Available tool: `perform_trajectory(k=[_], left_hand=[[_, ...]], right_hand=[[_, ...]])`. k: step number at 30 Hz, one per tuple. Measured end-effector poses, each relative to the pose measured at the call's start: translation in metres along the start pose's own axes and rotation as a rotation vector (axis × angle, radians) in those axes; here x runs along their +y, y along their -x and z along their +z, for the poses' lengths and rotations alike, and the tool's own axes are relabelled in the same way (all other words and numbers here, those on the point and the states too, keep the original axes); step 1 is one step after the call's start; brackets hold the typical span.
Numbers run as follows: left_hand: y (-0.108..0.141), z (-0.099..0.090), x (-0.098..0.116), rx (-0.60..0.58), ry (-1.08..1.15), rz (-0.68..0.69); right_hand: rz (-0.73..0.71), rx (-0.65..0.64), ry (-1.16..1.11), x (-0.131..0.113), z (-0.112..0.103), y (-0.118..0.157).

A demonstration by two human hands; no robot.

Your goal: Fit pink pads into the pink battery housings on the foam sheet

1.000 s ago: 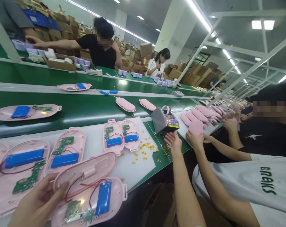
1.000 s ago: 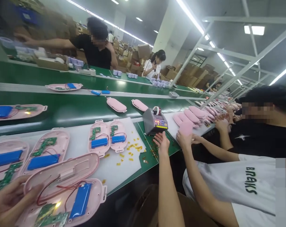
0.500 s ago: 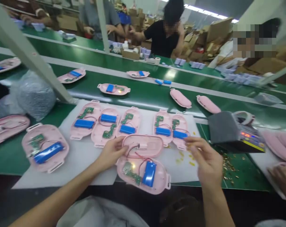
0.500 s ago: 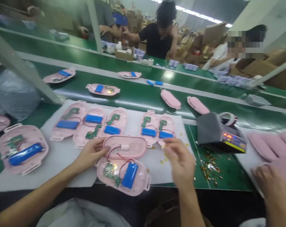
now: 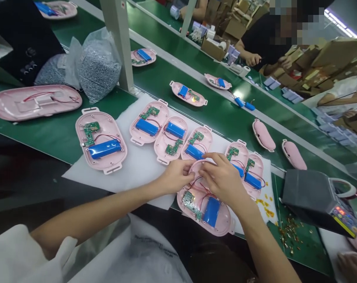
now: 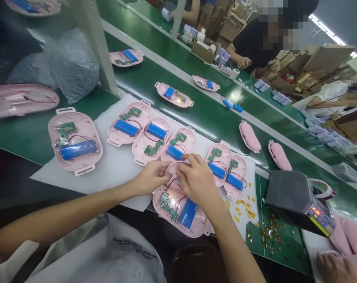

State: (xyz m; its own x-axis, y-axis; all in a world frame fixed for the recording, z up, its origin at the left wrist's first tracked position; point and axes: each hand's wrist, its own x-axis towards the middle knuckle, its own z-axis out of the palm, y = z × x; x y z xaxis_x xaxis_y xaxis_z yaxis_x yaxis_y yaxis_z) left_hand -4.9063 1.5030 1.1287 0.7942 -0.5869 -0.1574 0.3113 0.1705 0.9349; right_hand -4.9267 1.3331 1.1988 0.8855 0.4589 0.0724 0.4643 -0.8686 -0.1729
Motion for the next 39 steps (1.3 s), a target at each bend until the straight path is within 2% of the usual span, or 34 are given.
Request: perform_trajectory(k=[3,5,8,10,11,14,16,19,22,25,28,30,31,33,35,37,39], left_hand=[[0.003,-0.001,-0.003,0.006,-0.066,0.04],[0.006,-0.002,-0.004,0.004,-0.077,0.044],[0.009,-0.002,-0.004,0.053,-0.102,0.066],[0.009,-0.001,-0.003,0.116,-0.18,0.132],[0.009,-0.001,-0.002,0.133,-0.229,0.169],[0.01,-0.001,0.002,0.102,-0.352,0.251],[0.013,-0.003,0.003,0.003,-0.414,0.304],[0.02,-0.009,0.007,-0.286,-0.555,0.453],[0.03,-0.013,0.019,-0.526,-0.83,0.576],[0.036,-0.011,0.042,-0.618,-1.132,0.467],[0.027,-0.012,0.075,-0.73,-1.279,0.297],[0.002,-0.02,0.102,-0.776,-1.292,0.243],[-0.018,-0.026,0.116,-0.759,-1.291,0.238],[-0.072,-0.041,0.141,-0.578,-1.34,0.238],[-0.137,-0.059,0.159,-0.289,-1.438,0.216],[-0.203,-0.076,0.163,-0.102,-1.507,0.167],[-0.256,-0.086,0.155,-0.06,-1.531,0.126]], right_hand=[[0.076,0.076,0.123,-0.006,0.001,-0.003],[0.253,0.131,0.14,-0.001,-0.002,-0.003],[0.482,0.05,-0.038,0.014,-0.007,-0.002],[0.485,-0.006,-0.191,0.023,-0.011,-0.002],[0.455,0.007,-0.235,0.024,-0.013,-0.001],[0.331,0.156,-0.224,0.015,-0.021,0.01],[0.201,0.255,-0.119,-0.003,-0.027,0.028],[0.038,0.358,0.081,-0.036,-0.025,0.069],[0.043,0.305,0.162,-0.061,-0.003,0.104],[0.182,0.154,0.152,-0.065,0.024,0.112],[0.284,0.055,0.028,-0.057,0.039,0.105],[0.334,-0.002,-0.077,-0.052,0.041,0.106],[0.356,-0.025,-0.119,-0.049,0.04,0.108],[0.354,-0.023,-0.179,-0.039,0.035,0.115],[0.327,0.077,-0.178,-0.017,0.023,0.114],[0.381,0.232,-0.102,0.02,0.004,0.093],[0.556,0.326,0.015,0.07,-0.02,0.05]])
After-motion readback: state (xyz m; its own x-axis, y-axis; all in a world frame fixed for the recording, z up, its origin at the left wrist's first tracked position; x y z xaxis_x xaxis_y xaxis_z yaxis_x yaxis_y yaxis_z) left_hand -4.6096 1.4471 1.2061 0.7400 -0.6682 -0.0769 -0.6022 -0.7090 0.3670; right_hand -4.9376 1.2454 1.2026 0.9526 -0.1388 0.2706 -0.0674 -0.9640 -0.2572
